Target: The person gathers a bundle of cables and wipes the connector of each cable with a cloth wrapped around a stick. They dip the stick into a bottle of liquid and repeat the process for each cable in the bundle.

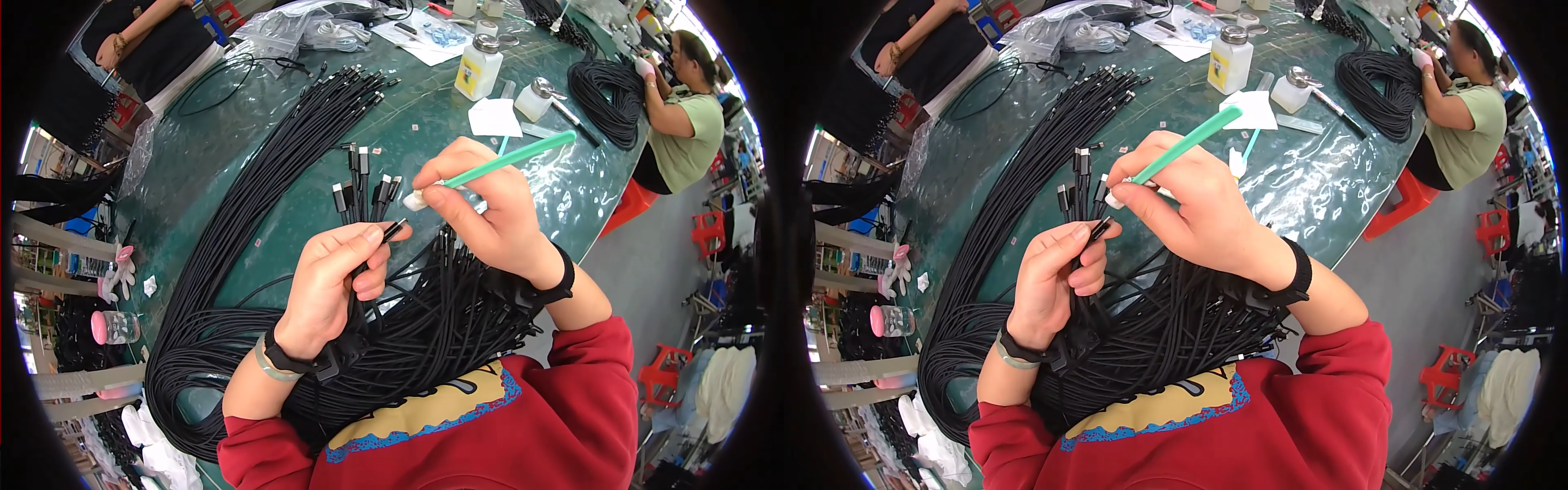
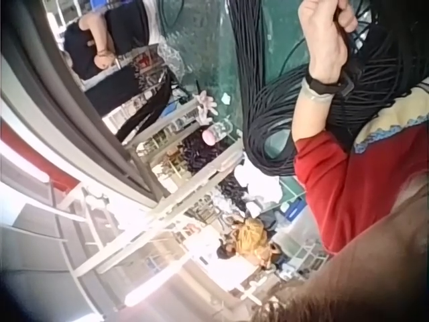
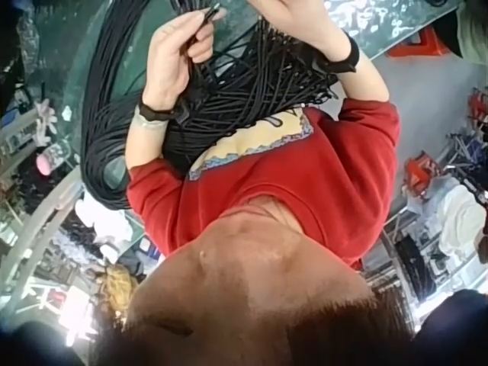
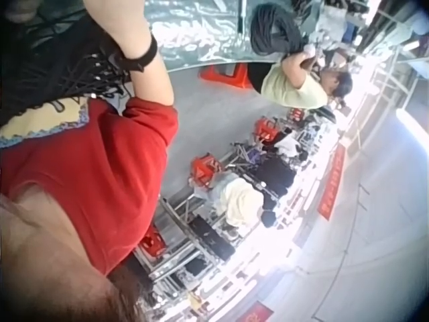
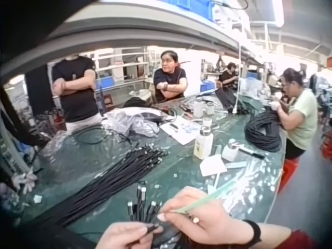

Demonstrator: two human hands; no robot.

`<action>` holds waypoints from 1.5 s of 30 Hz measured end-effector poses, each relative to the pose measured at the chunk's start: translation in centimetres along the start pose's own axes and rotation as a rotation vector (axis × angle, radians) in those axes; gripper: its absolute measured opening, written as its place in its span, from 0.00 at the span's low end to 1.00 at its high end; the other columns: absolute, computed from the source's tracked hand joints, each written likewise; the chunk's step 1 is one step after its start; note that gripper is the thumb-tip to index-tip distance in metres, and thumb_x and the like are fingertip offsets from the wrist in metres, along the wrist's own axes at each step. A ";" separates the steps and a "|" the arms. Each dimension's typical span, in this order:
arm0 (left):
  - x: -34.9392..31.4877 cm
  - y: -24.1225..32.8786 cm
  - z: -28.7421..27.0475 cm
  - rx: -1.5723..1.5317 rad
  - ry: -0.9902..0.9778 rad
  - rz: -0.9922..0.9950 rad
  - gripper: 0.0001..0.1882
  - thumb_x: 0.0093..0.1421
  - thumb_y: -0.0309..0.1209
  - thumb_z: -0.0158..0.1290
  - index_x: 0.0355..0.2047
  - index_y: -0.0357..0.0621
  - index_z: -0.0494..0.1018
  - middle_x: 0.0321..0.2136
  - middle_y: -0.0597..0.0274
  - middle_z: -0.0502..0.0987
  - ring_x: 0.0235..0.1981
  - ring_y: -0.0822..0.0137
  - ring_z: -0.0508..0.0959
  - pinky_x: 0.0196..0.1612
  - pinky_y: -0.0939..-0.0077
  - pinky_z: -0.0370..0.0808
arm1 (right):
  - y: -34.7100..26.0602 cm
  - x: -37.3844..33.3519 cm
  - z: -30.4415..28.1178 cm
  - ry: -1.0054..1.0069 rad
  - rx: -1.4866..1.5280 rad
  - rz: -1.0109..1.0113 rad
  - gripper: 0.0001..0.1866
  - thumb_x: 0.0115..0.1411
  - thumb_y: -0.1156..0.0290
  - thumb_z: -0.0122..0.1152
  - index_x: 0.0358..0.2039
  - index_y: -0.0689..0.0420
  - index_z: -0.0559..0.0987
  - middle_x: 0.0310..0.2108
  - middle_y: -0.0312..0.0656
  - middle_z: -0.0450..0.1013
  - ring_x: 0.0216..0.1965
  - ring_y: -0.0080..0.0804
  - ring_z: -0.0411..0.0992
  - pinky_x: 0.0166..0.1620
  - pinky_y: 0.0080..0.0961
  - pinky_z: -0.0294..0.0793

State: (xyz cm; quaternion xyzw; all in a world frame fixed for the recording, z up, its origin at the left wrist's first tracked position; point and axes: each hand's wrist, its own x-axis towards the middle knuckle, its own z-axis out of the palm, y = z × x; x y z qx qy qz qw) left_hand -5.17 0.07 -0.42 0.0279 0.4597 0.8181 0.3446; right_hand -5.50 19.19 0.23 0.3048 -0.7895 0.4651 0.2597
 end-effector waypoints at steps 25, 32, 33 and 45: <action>0.0 -1.9 0.4 0.282 0.180 0.307 0.10 0.52 0.22 0.52 0.36 0.35 0.72 0.19 0.71 0.70 0.16 0.84 0.61 0.18 0.91 0.56 | -0.6 -0.7 0.1 0.006 0.065 0.084 0.03 0.49 0.80 0.54 0.27 0.61 0.73 0.23 0.39 0.69 0.25 0.30 0.66 0.28 0.23 0.63; -0.1 -2.0 0.4 0.304 0.204 0.321 0.10 0.52 0.23 0.52 0.36 0.35 0.72 0.18 0.72 0.69 0.15 0.85 0.60 0.17 0.91 0.55 | -0.8 -1.0 0.1 -0.011 -0.014 0.012 0.04 0.48 0.81 0.54 0.27 0.61 0.73 0.23 0.39 0.70 0.24 0.31 0.67 0.27 0.23 0.64; 0.0 -2.0 0.4 0.287 0.199 0.319 0.10 0.52 0.23 0.52 0.36 0.35 0.72 0.18 0.72 0.69 0.15 0.85 0.60 0.17 0.91 0.54 | -0.7 -1.1 0.0 -0.015 -0.031 0.016 0.04 0.48 0.81 0.54 0.26 0.61 0.73 0.23 0.39 0.70 0.24 0.31 0.67 0.27 0.23 0.64; 0.1 -1.8 0.8 0.293 0.235 0.300 0.09 0.53 0.23 0.50 0.36 0.33 0.71 0.17 0.71 0.65 0.15 0.82 0.58 0.18 0.87 0.54 | 1.6 -1.4 -1.8 0.010 -0.144 0.156 0.04 0.50 0.78 0.51 0.27 0.61 0.73 0.23 0.41 0.69 0.23 0.31 0.67 0.28 0.23 0.64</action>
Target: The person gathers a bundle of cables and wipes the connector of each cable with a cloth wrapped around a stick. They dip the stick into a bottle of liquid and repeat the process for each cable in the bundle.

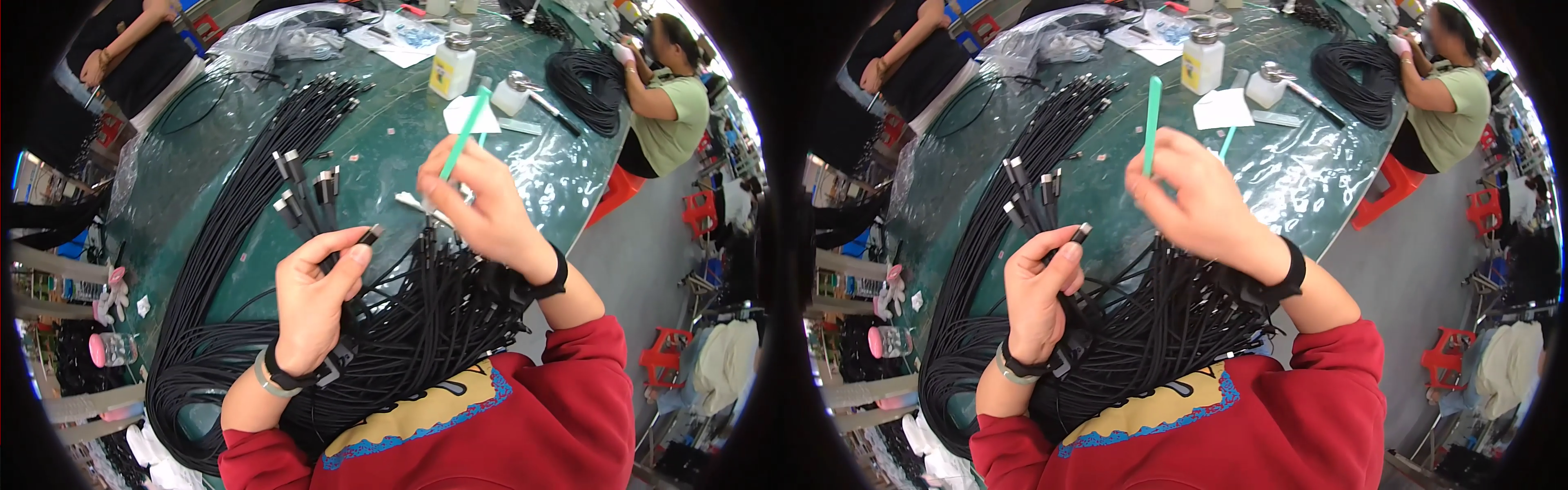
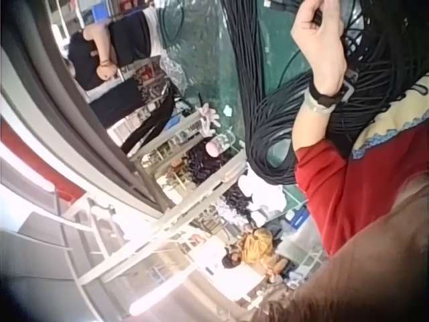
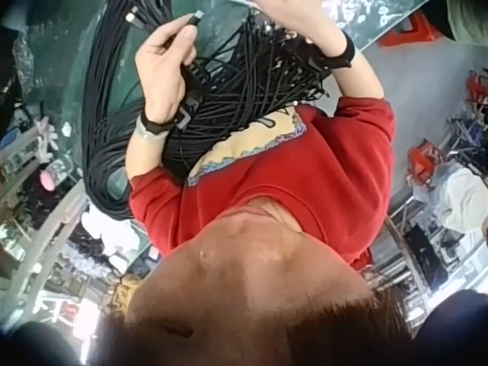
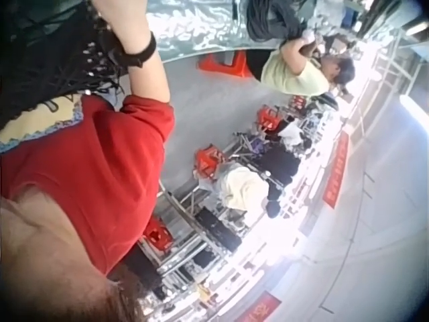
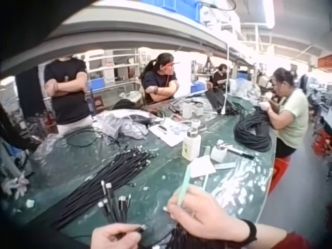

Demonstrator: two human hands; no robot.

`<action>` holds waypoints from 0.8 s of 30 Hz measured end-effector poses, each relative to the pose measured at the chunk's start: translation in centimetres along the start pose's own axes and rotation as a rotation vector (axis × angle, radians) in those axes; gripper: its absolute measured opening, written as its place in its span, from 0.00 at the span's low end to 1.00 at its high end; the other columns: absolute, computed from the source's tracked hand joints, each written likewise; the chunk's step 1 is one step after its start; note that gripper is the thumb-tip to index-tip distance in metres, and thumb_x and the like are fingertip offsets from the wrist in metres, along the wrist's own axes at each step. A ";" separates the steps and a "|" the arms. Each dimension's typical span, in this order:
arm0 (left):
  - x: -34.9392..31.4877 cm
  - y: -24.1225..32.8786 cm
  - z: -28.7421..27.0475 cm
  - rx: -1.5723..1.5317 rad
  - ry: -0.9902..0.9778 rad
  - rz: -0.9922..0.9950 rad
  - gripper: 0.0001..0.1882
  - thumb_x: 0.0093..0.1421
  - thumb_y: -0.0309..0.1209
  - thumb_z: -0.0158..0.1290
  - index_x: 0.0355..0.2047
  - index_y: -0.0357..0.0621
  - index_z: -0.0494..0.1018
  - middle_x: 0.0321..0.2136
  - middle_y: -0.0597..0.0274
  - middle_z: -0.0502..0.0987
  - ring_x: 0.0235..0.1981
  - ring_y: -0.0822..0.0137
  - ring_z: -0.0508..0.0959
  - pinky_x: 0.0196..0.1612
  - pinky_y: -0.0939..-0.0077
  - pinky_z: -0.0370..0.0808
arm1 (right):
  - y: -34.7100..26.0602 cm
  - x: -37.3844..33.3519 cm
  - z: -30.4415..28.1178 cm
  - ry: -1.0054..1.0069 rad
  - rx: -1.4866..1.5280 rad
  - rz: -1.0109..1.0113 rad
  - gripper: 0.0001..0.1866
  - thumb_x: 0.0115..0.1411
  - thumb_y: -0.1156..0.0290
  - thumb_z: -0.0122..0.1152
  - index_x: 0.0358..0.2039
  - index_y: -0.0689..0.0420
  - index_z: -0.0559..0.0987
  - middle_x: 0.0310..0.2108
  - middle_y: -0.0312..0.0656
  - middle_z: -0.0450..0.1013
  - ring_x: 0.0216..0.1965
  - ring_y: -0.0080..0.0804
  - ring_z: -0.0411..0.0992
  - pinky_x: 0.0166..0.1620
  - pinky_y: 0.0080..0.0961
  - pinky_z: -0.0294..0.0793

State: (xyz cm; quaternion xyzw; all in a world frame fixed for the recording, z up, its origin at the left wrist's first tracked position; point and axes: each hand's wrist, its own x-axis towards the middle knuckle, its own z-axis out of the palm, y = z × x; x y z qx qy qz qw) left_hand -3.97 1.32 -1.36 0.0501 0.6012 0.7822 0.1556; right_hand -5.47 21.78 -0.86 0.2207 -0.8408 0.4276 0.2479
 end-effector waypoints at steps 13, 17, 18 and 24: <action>0.0 -0.3 -0.2 -0.059 -0.016 -0.025 0.09 0.54 0.23 0.48 0.36 0.32 0.70 0.15 0.71 0.61 0.14 0.81 0.56 0.18 0.86 0.53 | 18.0 1.3 -4.9 -0.212 -0.713 0.475 0.11 0.47 0.68 0.51 0.26 0.63 0.75 0.27 0.52 0.71 0.32 0.47 0.70 0.36 0.37 0.69; 0.3 -0.3 -0.2 -0.089 -0.032 -0.016 0.11 0.53 0.24 0.51 0.37 0.33 0.70 0.19 0.69 0.68 0.16 0.82 0.60 0.18 0.88 0.57 | 17.4 2.4 -5.2 -0.129 -0.740 0.549 0.11 0.46 0.67 0.53 0.25 0.63 0.75 0.26 0.51 0.71 0.30 0.47 0.70 0.35 0.35 0.69; 0.4 -0.3 -0.2 -0.088 -0.020 -0.018 0.11 0.53 0.24 0.51 0.37 0.33 0.70 0.19 0.69 0.68 0.16 0.82 0.60 0.18 0.88 0.57 | 16.7 2.8 -5.3 -0.096 -0.636 0.536 0.11 0.47 0.67 0.54 0.25 0.63 0.75 0.23 0.49 0.71 0.27 0.42 0.70 0.33 0.32 0.68; 0.2 0.0 0.0 0.008 -0.002 0.003 0.10 0.53 0.23 0.50 0.36 0.33 0.70 0.18 0.69 0.66 0.15 0.82 0.59 0.18 0.87 0.56 | 8.8 3.7 -4.3 -0.245 0.181 0.703 0.10 0.51 0.66 0.56 0.27 0.60 0.74 0.17 0.30 0.67 0.18 0.15 0.62 0.20 0.14 0.58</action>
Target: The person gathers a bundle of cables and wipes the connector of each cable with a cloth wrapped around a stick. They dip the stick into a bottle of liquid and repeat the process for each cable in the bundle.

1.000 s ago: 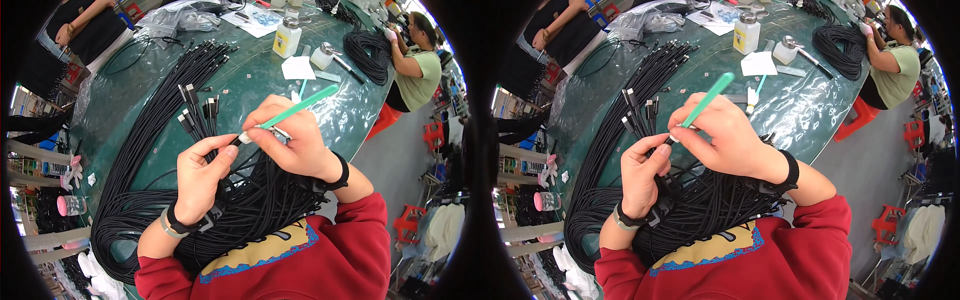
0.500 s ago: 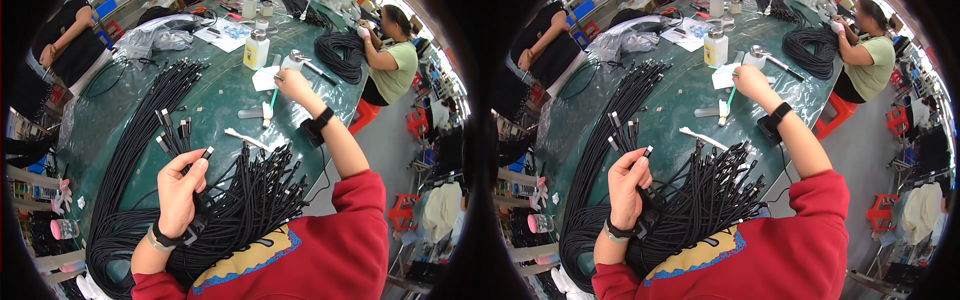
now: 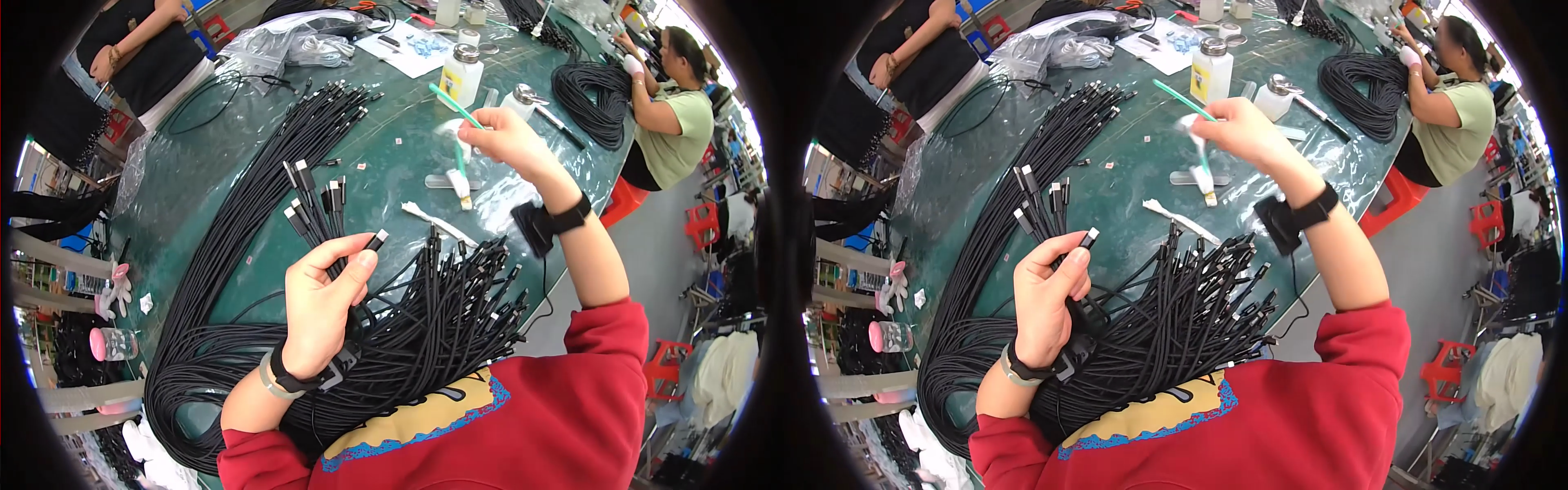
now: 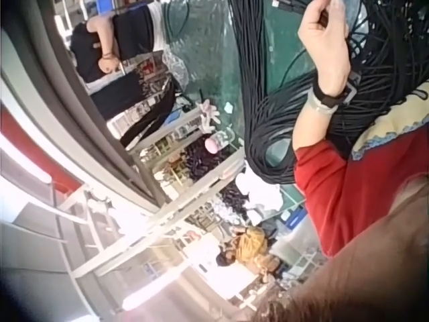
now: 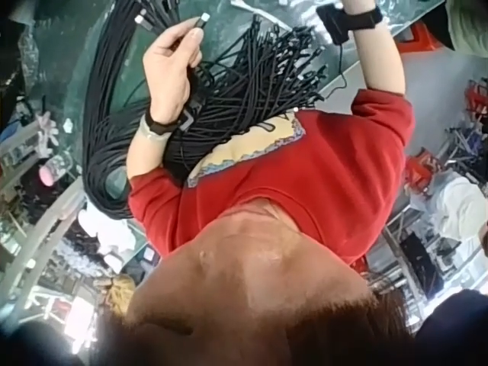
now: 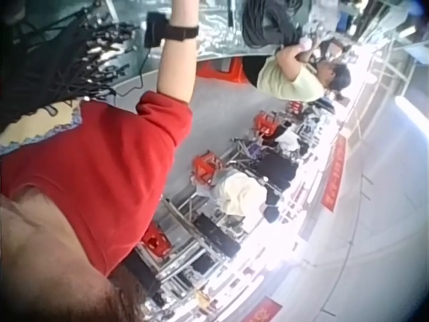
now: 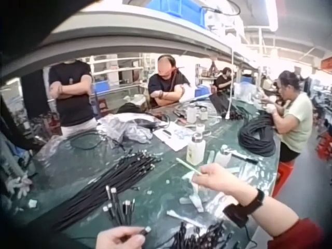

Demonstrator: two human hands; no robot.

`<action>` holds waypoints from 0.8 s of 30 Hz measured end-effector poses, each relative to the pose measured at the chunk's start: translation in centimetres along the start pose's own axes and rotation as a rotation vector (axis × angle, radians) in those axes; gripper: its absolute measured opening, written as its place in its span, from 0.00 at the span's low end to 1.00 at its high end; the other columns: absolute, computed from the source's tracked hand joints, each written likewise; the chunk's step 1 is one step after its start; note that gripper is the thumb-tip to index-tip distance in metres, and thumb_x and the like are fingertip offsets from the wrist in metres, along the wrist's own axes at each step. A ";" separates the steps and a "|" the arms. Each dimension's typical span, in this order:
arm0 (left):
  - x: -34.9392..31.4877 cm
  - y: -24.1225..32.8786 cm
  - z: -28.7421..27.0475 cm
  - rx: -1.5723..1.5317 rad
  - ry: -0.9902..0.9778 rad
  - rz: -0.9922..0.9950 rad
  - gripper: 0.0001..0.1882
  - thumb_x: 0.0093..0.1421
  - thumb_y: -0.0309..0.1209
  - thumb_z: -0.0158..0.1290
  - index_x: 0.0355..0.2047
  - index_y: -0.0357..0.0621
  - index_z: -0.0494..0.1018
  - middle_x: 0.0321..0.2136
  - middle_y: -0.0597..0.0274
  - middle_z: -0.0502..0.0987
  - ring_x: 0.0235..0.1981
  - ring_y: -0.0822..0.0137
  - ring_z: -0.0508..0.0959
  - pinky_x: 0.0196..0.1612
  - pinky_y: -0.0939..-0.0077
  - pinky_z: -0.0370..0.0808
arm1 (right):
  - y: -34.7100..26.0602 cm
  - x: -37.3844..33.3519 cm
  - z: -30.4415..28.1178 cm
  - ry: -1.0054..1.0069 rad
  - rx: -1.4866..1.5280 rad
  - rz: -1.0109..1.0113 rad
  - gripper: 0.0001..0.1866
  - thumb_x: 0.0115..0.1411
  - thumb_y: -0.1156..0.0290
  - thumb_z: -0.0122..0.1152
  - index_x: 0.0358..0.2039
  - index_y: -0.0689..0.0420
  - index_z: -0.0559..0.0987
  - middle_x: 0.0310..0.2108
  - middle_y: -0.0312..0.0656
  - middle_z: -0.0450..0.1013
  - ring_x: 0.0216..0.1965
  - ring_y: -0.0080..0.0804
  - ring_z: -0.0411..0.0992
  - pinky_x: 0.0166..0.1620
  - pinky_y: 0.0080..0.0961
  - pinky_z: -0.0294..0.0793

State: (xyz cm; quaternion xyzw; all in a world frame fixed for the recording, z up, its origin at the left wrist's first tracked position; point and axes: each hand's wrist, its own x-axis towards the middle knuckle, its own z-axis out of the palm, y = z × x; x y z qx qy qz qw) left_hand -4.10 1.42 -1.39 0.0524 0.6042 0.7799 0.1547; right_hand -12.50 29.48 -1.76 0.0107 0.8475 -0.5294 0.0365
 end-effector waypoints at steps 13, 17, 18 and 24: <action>-0.9 -0.6 -0.3 0.035 -0.019 0.064 0.10 0.51 0.21 0.52 0.36 0.34 0.72 0.22 0.69 0.71 0.20 0.84 0.64 0.22 0.92 0.61 | -5.3 -7.9 10.6 -0.225 0.485 -0.252 0.07 0.54 0.69 0.55 0.29 0.59 0.72 0.21 0.28 0.67 0.23 0.11 0.63 0.24 0.10 0.60; -1.1 -0.7 0.1 0.137 -0.003 0.194 0.08 0.53 0.22 0.50 0.34 0.33 0.71 0.18 0.68 0.69 0.15 0.82 0.61 0.18 0.89 0.56 | -5.6 -8.2 10.7 -0.191 0.331 -0.216 0.08 0.55 0.68 0.54 0.29 0.60 0.72 0.21 0.28 0.67 0.24 0.12 0.63 0.25 0.10 0.62; -1.1 -0.7 0.1 0.138 -0.005 0.194 0.08 0.53 0.22 0.50 0.34 0.33 0.71 0.18 0.68 0.69 0.15 0.82 0.61 0.18 0.89 0.56 | -5.5 -8.1 10.9 -0.169 0.357 -0.214 0.08 0.55 0.68 0.54 0.30 0.60 0.72 0.21 0.28 0.67 0.24 0.12 0.63 0.25 0.10 0.62; -0.9 -0.4 -0.1 0.152 0.027 0.138 0.09 0.51 0.20 0.52 0.34 0.32 0.72 0.21 0.68 0.70 0.23 0.81 0.65 0.27 0.89 0.62 | -5.3 -7.0 9.8 -0.014 0.506 -0.124 0.07 0.55 0.70 0.54 0.30 0.61 0.71 0.22 0.28 0.66 0.24 0.12 0.62 0.25 0.11 0.62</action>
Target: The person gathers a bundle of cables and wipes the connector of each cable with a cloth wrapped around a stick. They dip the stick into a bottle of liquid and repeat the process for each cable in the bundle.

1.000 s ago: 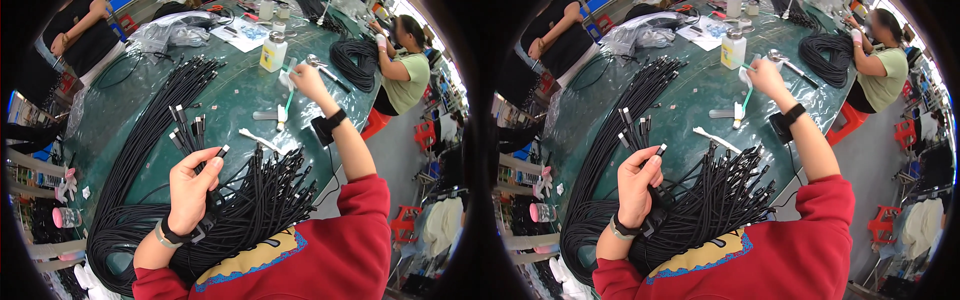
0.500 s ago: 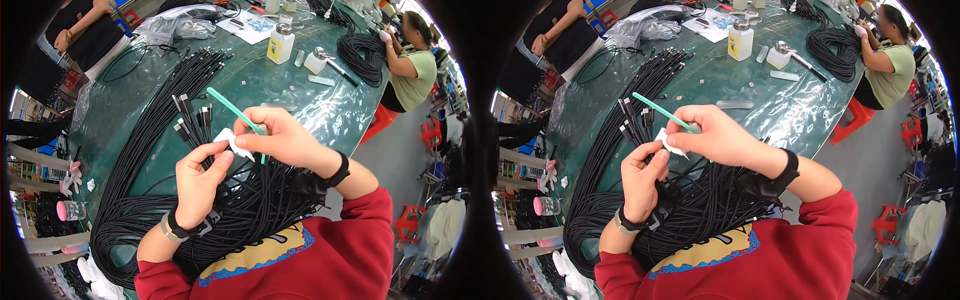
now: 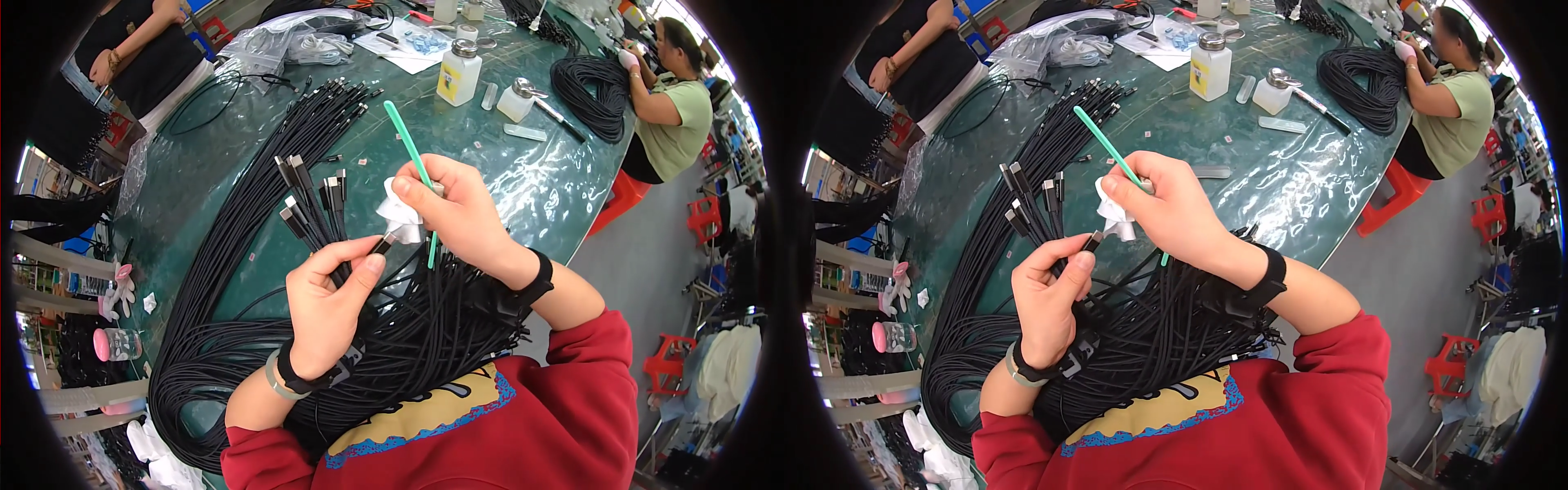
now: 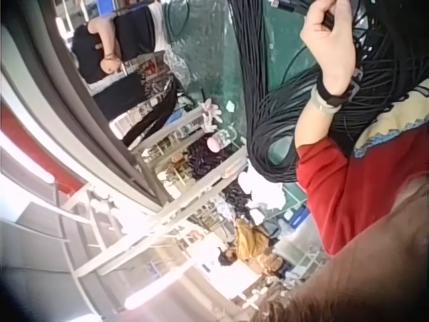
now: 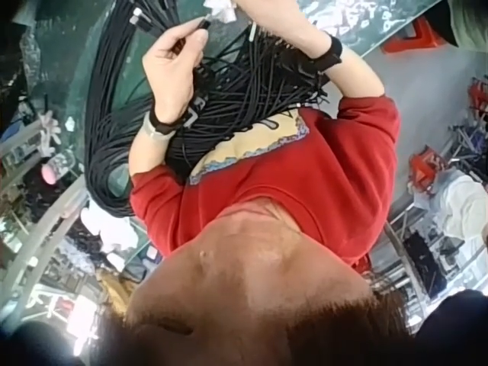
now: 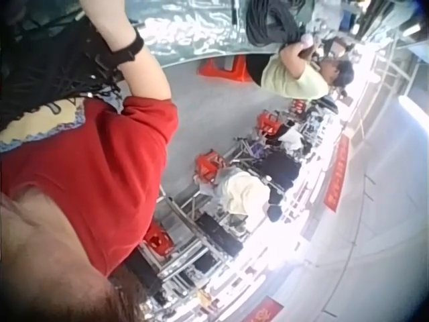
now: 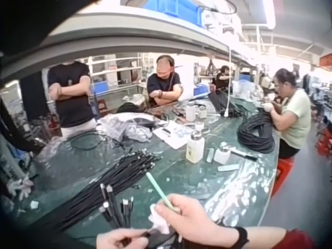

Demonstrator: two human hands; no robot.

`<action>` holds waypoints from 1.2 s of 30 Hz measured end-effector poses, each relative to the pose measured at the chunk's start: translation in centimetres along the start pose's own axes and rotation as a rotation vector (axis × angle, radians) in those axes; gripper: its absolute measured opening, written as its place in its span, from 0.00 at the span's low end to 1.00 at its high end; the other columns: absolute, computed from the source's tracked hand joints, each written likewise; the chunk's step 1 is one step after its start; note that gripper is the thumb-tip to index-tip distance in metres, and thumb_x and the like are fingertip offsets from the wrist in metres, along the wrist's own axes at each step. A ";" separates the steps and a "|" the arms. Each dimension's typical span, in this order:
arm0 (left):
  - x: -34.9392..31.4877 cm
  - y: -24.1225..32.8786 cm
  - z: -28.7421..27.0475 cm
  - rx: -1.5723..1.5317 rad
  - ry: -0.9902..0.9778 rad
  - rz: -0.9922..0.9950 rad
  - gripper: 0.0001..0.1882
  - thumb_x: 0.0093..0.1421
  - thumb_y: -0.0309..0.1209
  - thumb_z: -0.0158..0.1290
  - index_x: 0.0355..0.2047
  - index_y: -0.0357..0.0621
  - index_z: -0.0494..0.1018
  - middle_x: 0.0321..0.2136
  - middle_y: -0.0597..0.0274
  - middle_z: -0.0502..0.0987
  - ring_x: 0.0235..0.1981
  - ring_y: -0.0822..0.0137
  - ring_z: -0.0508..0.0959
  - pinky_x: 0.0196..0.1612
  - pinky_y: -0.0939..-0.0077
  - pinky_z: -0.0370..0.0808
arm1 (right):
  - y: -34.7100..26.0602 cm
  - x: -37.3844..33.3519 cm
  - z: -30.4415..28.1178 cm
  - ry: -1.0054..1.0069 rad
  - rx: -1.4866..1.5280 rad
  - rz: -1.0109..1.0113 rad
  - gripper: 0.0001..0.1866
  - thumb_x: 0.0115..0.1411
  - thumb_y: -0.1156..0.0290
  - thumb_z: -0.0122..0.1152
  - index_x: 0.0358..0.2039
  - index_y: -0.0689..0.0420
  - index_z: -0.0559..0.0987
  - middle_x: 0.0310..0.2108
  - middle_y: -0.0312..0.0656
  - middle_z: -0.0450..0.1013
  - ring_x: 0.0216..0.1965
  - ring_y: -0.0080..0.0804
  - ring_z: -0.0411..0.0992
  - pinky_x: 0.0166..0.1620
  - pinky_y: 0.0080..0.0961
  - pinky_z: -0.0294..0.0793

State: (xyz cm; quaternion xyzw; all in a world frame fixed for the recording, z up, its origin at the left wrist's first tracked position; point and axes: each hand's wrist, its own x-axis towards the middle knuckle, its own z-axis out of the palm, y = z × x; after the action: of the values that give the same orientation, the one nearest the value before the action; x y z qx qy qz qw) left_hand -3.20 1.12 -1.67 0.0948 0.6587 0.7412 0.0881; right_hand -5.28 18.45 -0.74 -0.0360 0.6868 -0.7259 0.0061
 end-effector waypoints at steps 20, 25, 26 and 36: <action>0.3 -0.3 0.0 -0.131 -0.077 -0.095 0.11 0.54 0.24 0.50 0.38 0.34 0.70 0.20 0.70 0.68 0.16 0.83 0.59 0.19 0.89 0.57 | 0.3 1.4 -8.3 0.159 -0.462 -0.168 0.09 0.50 0.76 0.56 0.33 0.61 0.72 0.25 0.30 0.68 0.27 0.14 0.64 0.31 0.11 0.63; 0.4 0.0 1.1 -0.188 -0.144 -0.178 0.14 0.55 0.25 0.47 0.42 0.33 0.68 0.23 0.68 0.68 0.19 0.79 0.63 0.23 0.86 0.61 | 0.1 1.4 -9.4 0.546 -0.822 -0.424 0.09 0.49 0.73 0.58 0.32 0.60 0.75 0.24 0.30 0.69 0.26 0.15 0.65 0.30 0.12 0.63; 0.5 -0.1 1.1 -0.185 -0.147 -0.178 0.14 0.55 0.25 0.47 0.42 0.33 0.68 0.23 0.68 0.68 0.19 0.79 0.63 0.23 0.86 0.61 | 0.0 1.2 -9.2 0.549 -0.819 -0.424 0.09 0.49 0.73 0.58 0.32 0.60 0.75 0.24 0.30 0.69 0.26 0.15 0.65 0.30 0.12 0.63; 0.0 -0.4 0.8 0.144 -0.379 -0.007 0.14 0.58 0.23 0.42 0.45 0.36 0.67 0.28 0.65 0.71 0.22 0.79 0.67 0.27 0.88 0.65 | -0.4 -0.6 -1.7 -0.302 -0.213 0.024 0.05 0.51 0.73 0.57 0.28 0.61 0.77 0.22 0.33 0.71 0.26 0.16 0.68 0.30 0.14 0.65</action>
State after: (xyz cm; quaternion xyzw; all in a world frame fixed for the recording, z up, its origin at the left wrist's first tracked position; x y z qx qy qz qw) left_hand -3.03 1.90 -1.99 0.2364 0.6821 0.6606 0.2062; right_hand -4.74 20.16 -0.50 -0.1367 0.7513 -0.6355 0.1140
